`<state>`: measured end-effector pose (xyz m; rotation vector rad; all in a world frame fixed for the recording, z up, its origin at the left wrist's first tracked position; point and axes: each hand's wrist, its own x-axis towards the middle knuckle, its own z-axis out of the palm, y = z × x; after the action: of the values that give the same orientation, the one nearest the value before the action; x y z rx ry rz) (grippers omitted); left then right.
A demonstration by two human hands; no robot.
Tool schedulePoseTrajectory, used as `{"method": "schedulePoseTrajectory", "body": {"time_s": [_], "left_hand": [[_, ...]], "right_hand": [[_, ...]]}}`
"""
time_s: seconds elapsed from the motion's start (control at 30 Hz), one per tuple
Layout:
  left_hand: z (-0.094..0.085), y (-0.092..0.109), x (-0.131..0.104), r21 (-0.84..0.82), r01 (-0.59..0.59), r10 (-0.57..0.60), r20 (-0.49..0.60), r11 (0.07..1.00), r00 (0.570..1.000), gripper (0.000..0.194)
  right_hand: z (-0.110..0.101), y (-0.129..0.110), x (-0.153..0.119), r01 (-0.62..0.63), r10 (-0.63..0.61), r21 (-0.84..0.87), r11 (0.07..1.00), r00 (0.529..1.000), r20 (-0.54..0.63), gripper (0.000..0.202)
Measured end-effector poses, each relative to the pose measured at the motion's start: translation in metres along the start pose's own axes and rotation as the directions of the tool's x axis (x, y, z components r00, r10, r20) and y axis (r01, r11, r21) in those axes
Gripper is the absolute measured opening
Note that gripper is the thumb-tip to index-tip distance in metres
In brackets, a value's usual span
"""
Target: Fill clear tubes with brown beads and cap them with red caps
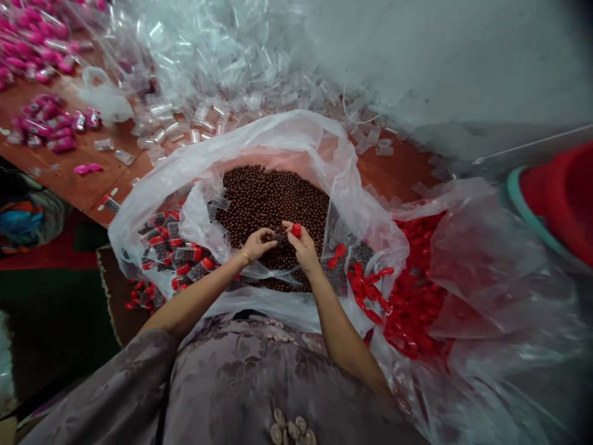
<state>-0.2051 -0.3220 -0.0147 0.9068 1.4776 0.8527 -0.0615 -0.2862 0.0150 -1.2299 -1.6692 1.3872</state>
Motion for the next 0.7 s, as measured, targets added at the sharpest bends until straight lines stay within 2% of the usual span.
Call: {"method": "schedulePoseTrajectory", "body": {"time_s": [0.1,0.17,0.27,0.37,0.57,0.7], "left_hand": [[-0.004,0.011,-0.006,-0.294,-0.142,0.178,0.101,0.945,0.979,0.037],[-0.004,0.020,-0.010,-0.398,-0.152,0.241,0.186,0.905,0.953,0.040],[-0.002,0.032,-0.013,-0.484,-0.104,0.264,0.276,0.869,0.924,0.040],[0.002,0.039,-0.017,-0.514,-0.061,0.250,0.308,0.856,0.918,0.044],[0.008,0.044,-0.027,-0.474,-0.047,0.221,0.319,0.879,0.922,0.045],[0.005,0.047,-0.034,-0.391,-0.028,0.188,0.378,0.920,0.906,0.047]], "right_hand": [[-0.015,-0.014,-0.010,-0.025,0.028,0.029,0.999,0.991,-0.130,0.019],[-0.021,-0.023,-0.017,-0.092,0.099,0.053,0.994,0.984,-0.150,0.018],[-0.025,-0.035,-0.025,-0.158,0.168,0.102,0.982,0.981,-0.099,0.025],[-0.026,-0.045,-0.030,-0.165,0.175,0.126,0.978,0.981,-0.077,0.033],[-0.029,-0.050,-0.035,-0.154,0.162,0.060,0.986,0.973,-0.166,0.032],[-0.033,-0.049,-0.034,-0.117,0.114,-0.026,0.993,0.989,-0.091,0.036]]}}
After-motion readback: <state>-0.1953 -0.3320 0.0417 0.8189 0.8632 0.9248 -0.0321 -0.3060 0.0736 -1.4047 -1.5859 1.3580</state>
